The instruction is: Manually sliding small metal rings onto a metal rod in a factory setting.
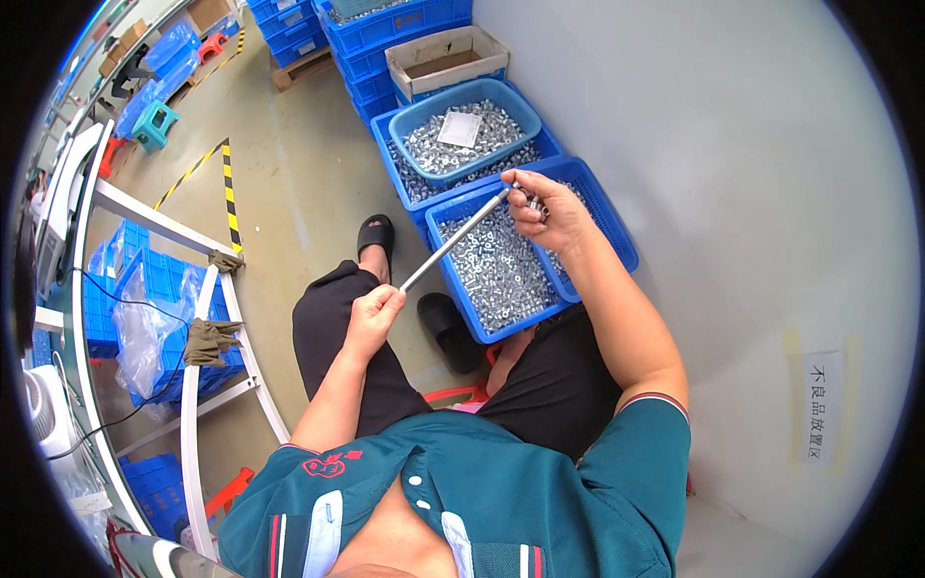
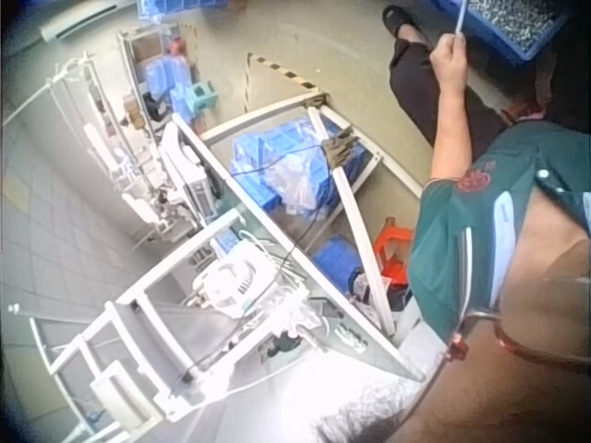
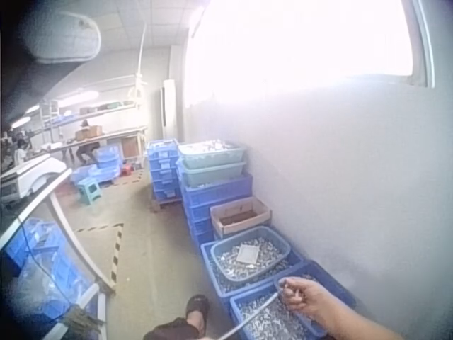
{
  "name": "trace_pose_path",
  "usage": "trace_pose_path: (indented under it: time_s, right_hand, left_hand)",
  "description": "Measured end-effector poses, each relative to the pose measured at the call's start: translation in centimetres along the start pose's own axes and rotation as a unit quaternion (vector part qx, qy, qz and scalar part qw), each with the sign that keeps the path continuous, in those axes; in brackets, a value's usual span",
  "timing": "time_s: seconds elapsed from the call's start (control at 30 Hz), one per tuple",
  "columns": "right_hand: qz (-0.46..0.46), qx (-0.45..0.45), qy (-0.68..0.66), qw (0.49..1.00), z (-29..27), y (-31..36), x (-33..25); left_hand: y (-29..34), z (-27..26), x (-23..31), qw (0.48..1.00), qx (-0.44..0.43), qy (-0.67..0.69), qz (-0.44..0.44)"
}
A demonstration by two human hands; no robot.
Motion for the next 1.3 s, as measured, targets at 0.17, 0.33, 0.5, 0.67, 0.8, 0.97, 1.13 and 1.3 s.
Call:
trace_pose_path:
  time_s: [0.17,0.33,0.5,0.67,0.8,0.97,1.13,1.3]
  right_hand:
    - [0.042,-0.023,-0.005,0.999,0.6,-0.1,0.6]
    - [0.073,-0.046,-0.052,0.995,0.5,-0.3,1.2]
    - [0.075,-0.155,-0.063,0.983,1.1,0.0,1.0]
    - [0.069,-0.165,-0.085,0.98,2.0,0.4,1.6]
    - [0.058,-0.072,-0.052,0.994,2.1,0.6,1.4]
    - [0.047,-0.032,0.01,0.998,1.5,0.7,1.2]
    - [0.058,0.064,0.118,0.989,0.3,1.4,1.4]
    - [0.154,0.071,0.164,0.972,-0.6,2.4,3.9]
  left_hand:
    - [0.1,-0.1,0.0,1.0,-0.003,-0.006,0.003]
    - [-0.1,0.0,-0.3,1.0,0.006,-0.003,0.021]
    - [0.1,-0.1,0.3,0.999,0.011,-0.017,0.046]
    - [-0.1,0.1,0.7,0.997,0.015,-0.029,0.069]
    - [-0.4,0.5,-0.1,0.999,0.0,0.01,0.045]
    - [-0.9,0.9,0.1,0.999,-0.006,0.047,0.023]
    - [-1.0,1.5,0.1,0.998,-0.026,0.06,-0.021]
    - [-2.3,2.7,0.4,0.995,-0.062,0.061,-0.046]
Point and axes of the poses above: each hand's wrist, its own y-axis away from the middle knuckle, its own z-axis out of the palm, x = y × z, the point moved 4 cm from there along -y, towards the middle knuckle, and after that the axes turned 10 degrees about -x, right-handed, at the moved point
